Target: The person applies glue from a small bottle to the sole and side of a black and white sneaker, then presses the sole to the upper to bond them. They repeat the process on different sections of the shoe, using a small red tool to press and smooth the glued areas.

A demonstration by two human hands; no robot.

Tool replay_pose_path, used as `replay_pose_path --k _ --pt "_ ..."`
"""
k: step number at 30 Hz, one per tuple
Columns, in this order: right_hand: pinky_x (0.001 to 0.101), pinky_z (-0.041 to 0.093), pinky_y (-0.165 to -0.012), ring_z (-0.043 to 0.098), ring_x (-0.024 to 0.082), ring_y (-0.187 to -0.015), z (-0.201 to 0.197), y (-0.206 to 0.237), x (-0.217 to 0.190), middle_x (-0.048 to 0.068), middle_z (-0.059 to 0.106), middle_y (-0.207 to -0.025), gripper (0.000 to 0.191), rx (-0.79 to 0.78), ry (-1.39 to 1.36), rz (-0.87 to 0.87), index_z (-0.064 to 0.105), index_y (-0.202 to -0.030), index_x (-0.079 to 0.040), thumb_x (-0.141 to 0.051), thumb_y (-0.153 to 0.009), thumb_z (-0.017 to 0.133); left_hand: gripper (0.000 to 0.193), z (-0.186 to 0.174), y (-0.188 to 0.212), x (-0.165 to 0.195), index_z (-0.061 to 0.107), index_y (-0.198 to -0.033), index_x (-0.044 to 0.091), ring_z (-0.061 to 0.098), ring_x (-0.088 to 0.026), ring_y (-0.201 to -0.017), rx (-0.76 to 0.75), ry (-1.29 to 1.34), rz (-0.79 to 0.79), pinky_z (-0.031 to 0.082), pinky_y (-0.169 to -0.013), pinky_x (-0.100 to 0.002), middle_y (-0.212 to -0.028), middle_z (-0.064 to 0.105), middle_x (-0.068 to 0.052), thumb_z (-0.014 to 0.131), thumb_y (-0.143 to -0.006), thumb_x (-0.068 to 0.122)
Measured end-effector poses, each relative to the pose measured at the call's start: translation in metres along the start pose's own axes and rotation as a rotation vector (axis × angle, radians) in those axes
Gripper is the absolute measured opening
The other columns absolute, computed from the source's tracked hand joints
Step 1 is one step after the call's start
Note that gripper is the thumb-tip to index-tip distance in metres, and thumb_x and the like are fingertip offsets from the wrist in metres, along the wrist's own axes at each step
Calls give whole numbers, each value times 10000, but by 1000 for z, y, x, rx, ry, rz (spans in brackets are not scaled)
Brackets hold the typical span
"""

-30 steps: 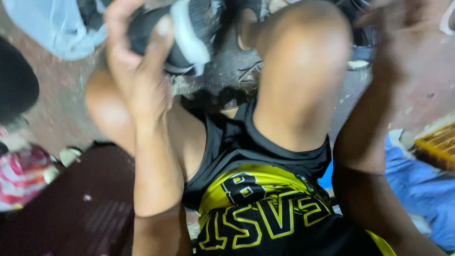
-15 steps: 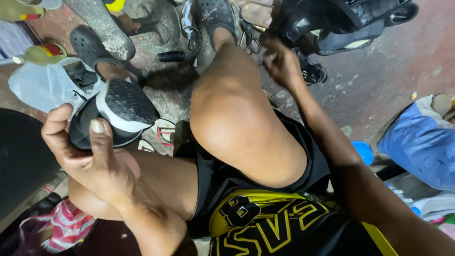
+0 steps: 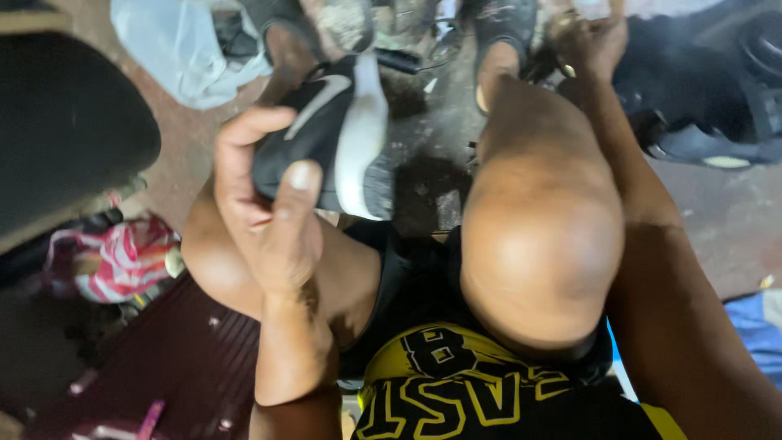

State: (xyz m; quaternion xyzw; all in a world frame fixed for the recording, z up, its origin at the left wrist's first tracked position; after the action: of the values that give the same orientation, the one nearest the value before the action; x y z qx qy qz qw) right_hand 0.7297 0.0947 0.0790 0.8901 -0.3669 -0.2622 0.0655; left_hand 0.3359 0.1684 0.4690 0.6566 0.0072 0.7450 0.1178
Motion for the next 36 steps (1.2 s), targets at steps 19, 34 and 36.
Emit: replay_pose_path --k 19,34,36 --pt "366 567 -701 700 265 -805 -5 38 -31 217 708 -1048 430 3 -90 -149 514 -1397 22 -216 -1086 692 449 1 2 13 504 -1384 66 547 -84 -1137 -288 -98 51 444 -1047 -203 -1284 566 3 748 -1007 63" --pt "351 565 -692 683 284 -801 -285 207 -55 254 678 -1128 484 224 -1089 -445 452 -1442 53 -284 -1157 650 439 4 28 -9 528 -1362 17 663 -115 -1055 -156 122 -11 565 -986 -268 -1164 673 -66 755 -1003 -95" --pt "348 610 -728 713 273 -854 -302 246 -86 244 675 -1237 487 214 -1023 -562 408 -1473 19 -234 -1153 674 426 1 31 -7 534 -1332 19 661 -115 -1052 -142 118 10 567 -985 -273 -1157 668 -56 749 -979 -84"
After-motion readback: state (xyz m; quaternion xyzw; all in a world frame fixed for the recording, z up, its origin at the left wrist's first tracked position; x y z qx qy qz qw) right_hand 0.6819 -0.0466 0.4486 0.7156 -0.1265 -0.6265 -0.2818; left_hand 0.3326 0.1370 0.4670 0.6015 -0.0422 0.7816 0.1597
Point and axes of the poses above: each hand's wrist, its own y-axis away from the middle knuckle, its own z-axis out of the palm, x = y × z, the point moved 10 cm from there along -y, towards the middle knuckle
